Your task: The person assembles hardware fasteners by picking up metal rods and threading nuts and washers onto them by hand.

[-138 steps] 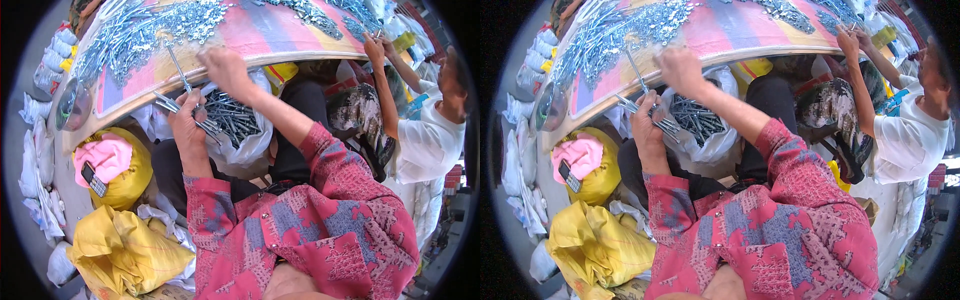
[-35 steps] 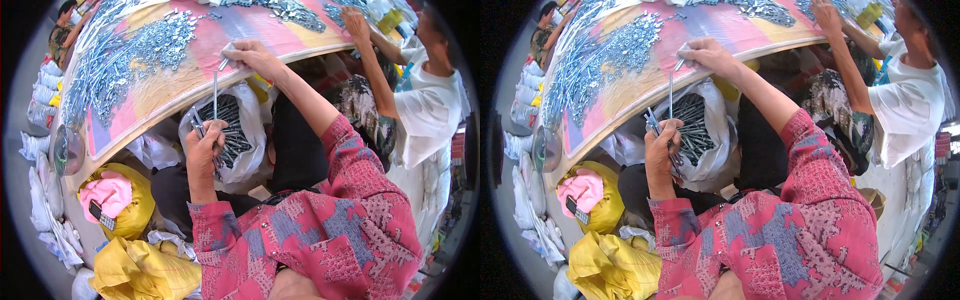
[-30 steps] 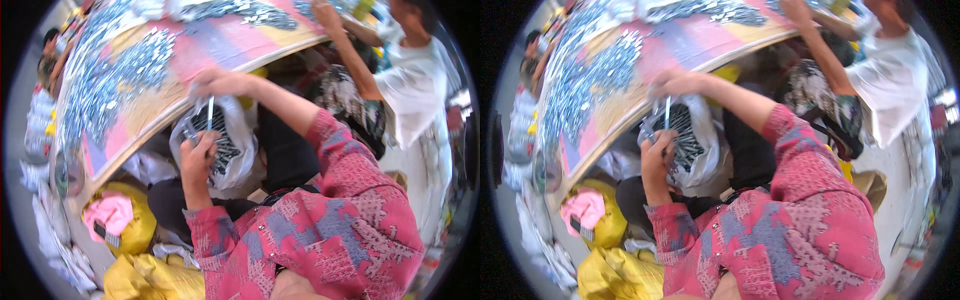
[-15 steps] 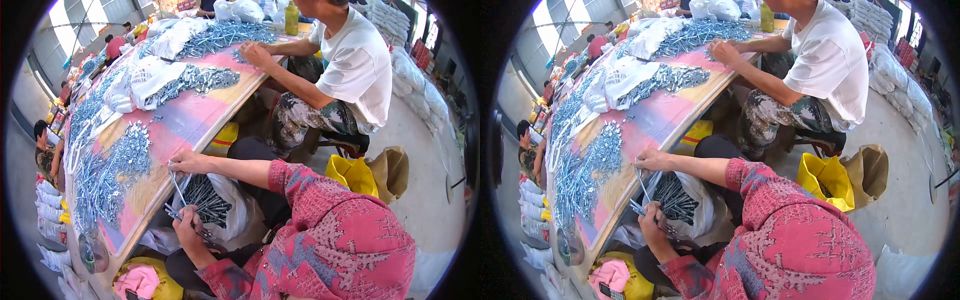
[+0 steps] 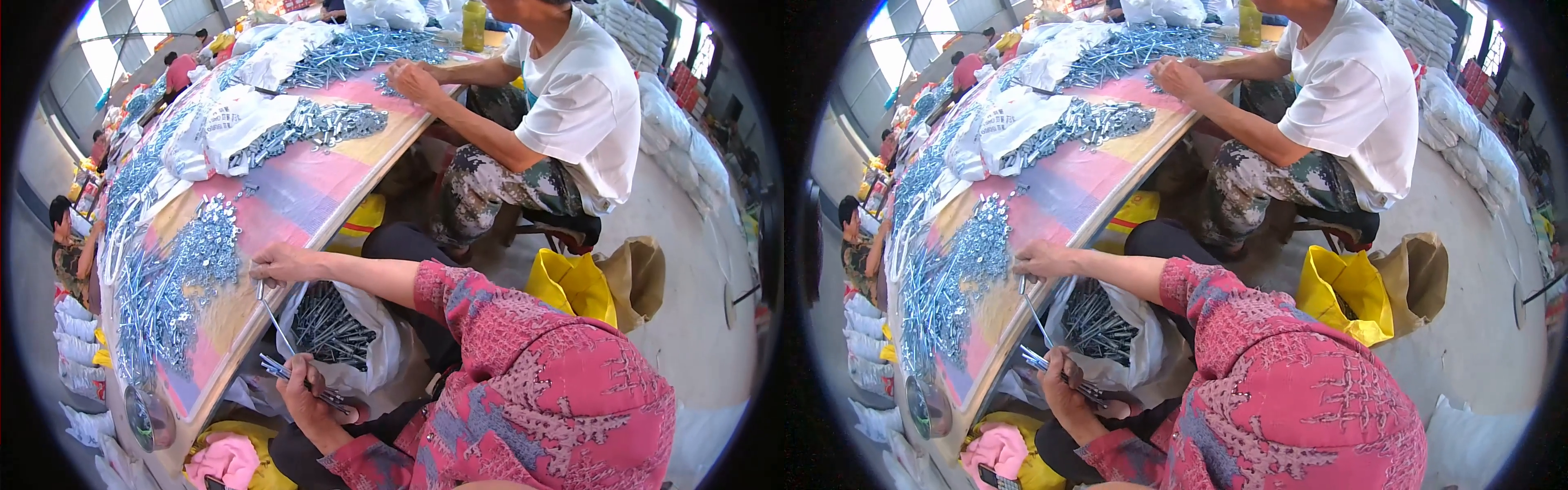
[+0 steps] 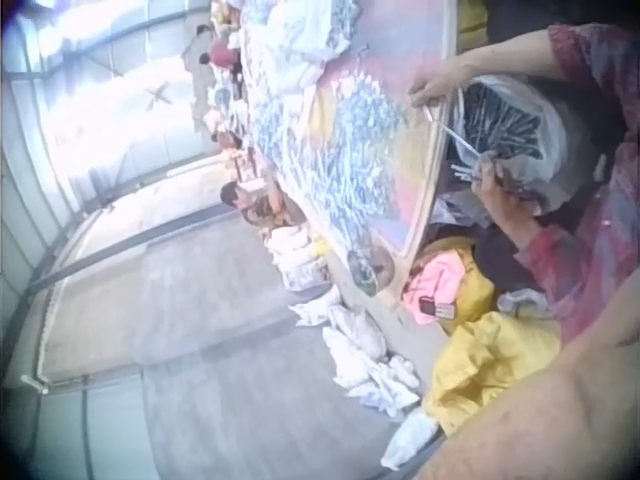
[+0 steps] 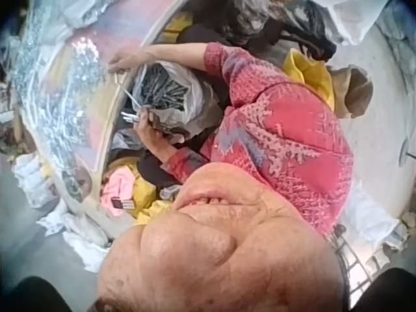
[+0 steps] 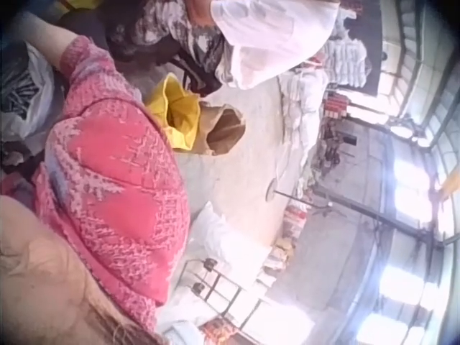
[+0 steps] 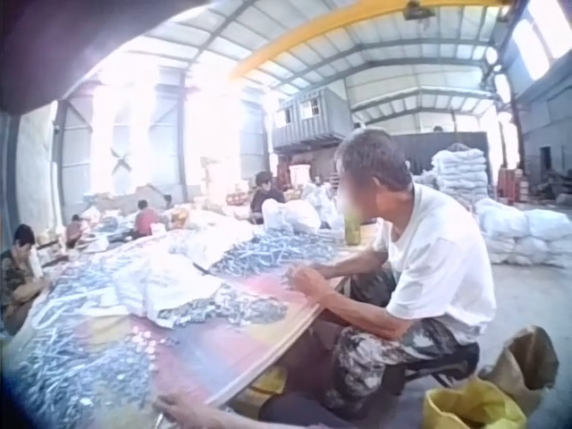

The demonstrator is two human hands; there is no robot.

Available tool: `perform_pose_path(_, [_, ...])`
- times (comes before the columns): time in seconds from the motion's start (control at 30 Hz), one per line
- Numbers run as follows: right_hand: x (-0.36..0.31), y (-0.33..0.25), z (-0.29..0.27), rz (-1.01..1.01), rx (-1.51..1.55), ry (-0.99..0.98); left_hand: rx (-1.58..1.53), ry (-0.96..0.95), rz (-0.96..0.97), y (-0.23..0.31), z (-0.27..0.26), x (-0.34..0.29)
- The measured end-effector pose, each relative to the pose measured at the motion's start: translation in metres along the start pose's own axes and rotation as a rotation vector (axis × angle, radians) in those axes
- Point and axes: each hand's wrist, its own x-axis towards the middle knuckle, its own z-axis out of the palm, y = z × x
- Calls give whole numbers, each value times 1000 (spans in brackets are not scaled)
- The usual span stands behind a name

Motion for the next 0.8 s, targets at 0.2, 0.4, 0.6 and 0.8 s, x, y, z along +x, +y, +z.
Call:
perform_pose_path(0.2, [-8,28,13,-267,-353,-36,330,130,172,-2,19,-1])
perform_pose_path(0.4, [-4,-13,-21,42,-226,48,194,100,28,6,-1,12])
perform_pose_path(0.6, [-5,-23,26,-228,-402,-219,151,99,17,8,-3,0])
perform_pose_path(0.8, [-12,-45,74,284,75,-611,-37,340,191,17,-11,8])
